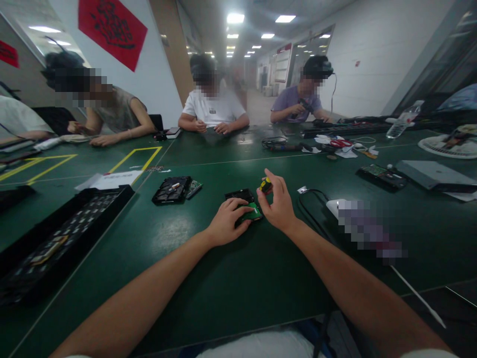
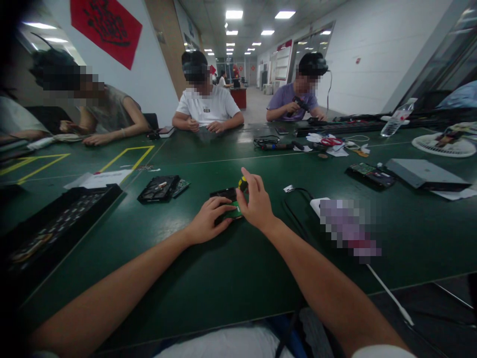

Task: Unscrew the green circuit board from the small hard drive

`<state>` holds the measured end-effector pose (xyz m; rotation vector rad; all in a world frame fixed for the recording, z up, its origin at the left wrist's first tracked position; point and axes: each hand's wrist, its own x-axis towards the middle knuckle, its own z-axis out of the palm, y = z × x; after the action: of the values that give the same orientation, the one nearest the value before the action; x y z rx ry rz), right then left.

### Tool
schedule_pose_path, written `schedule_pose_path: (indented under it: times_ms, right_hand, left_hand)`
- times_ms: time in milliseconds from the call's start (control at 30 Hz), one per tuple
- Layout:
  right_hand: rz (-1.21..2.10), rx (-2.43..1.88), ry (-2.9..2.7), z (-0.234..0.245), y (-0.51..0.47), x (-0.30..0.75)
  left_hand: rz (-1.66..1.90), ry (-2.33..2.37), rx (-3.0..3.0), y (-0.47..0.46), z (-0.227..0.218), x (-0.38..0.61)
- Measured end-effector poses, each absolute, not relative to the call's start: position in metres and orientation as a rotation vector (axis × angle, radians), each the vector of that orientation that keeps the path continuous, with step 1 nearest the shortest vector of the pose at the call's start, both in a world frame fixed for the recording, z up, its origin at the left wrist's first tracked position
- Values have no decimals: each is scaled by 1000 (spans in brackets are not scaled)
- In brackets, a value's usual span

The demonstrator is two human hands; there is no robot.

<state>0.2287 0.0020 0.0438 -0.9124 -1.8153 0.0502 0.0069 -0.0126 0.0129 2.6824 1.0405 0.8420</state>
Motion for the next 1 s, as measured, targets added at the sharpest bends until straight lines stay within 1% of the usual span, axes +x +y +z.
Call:
schedule_pose_path:
  times_ms: [233,1000]
  right_hand:
    - [15,-907,-1807,44,4,230]
    - [43,-926,-1792,42,3,230]
  left_hand:
    - [837,1042,2677,-13,14,7]
    - [841,1039,2678,-14,14,7]
